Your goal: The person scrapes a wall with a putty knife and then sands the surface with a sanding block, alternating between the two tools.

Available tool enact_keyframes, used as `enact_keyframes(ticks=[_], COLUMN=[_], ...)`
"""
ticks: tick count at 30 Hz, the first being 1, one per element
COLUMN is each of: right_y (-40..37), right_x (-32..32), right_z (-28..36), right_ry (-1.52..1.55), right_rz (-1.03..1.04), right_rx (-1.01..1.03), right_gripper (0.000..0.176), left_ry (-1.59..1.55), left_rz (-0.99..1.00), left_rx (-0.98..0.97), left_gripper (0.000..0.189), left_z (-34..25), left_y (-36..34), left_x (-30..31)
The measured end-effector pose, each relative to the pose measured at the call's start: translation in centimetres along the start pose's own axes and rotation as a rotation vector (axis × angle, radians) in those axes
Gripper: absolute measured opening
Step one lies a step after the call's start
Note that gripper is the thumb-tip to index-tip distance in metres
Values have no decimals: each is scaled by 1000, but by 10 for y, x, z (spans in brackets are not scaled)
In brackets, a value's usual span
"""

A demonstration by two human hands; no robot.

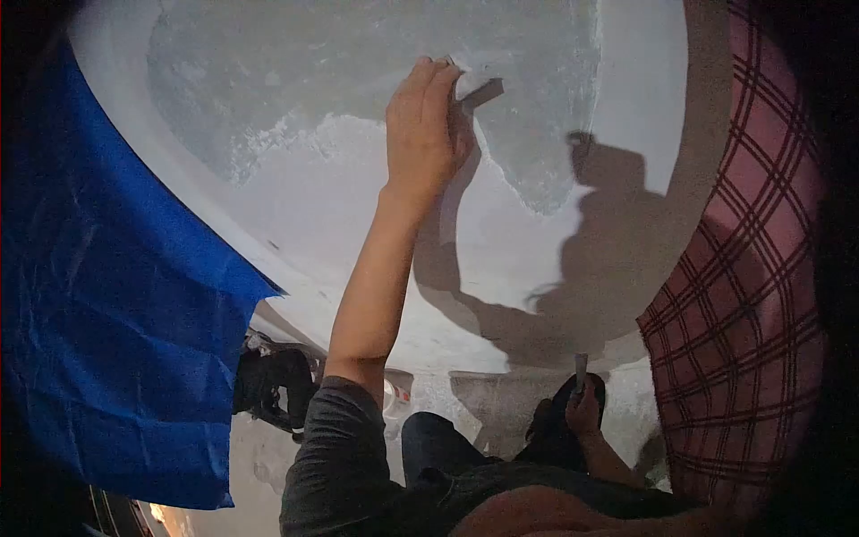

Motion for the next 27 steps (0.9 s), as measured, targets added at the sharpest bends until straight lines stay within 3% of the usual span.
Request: enact_keyframes(ticks=[1, 2, 4, 6, 7, 8, 9, 11, 12, 14, 15, 17, 19, 21, 22, 25, 26, 27], right_y=[2, 3, 7, 6, 6, 3, 6, 6, 8, -4, 2, 14, 17, 9, 6, 16, 10, 9], right_x=[1, -3, -11, -20, -11, -3, -7, -32, -24, 11, -3, -26, -13, -2, 1, -19, -15, -15], right_z=[-2, -10, -24, -45, -18, -12, -24, -53, -32, 20, -12, -58, -36, -9, -4, -46, -39, -37], right_ry=[38, 34, -39, -115, -195, -9, -11, -626, -629, 250, 240, -191, -77, -44, -65, 43, -190, -193], right_rz=[104, 94, -70, -174, -246, -26, -37, -85, -93, 109, 107, -221, -87, -220, -137, -58, -297, -292], right_rx=[-177, -176, 53, 147, 224, -14, -8, 350, 351, -503, -505, 178, 35, 256, 6, -86, 237, 232], right_gripper=[56, 56, 55, 54, 53, 55, 55, 44, 44, 42, 42, 47, 47, 43, 40, 39, 38, 38], left_ry=[48, 45, 29, 37, 46, 37, 37, 37, 36, 34, 33, 133, 173, 205, 174, 122, 102, 98], left_rz=[-15, -24, 66, 54, 73, 60, 48, 60, 52, 94, 91, 115, 118, 127, 75, 37, 48, 53], left_rx=[-19, -19, 35, 29, 43, 39, 35, 70, 67, 118, 128, 136, 170, 201, 188, 149, 118, 123], left_gripper=[48, 48, 52, 51, 49, 49, 49, 44, 44, 38, 38, 33, 33, 33, 33, 33, 33, 33], left_z=[-1, -3, -4, -4, -4, -4, -5, -3, -3, -3, -6, -13, -20, -22, -21, -12, -11, -10], left_y=[-3, -5, -4, -5, -7, -8, -9, -11, -8, -11, -10, -6, -1, -6, -9, -18, -20, -21], left_x=[0, 2, 0, -3, -4, -4, -5, -9, -10, -10, -8, -3, 3, 2, 1, -3, -5, -6])
Point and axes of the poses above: each hand's wrist, its own y-axis towards the middle knuckle, its own x-axis out of the back of the hand, z = x × y, the point moved 5 cm from there along y, towards the middle knuckle, and after that the axes turned 5 degrees about -x, right-handed, at the moved point
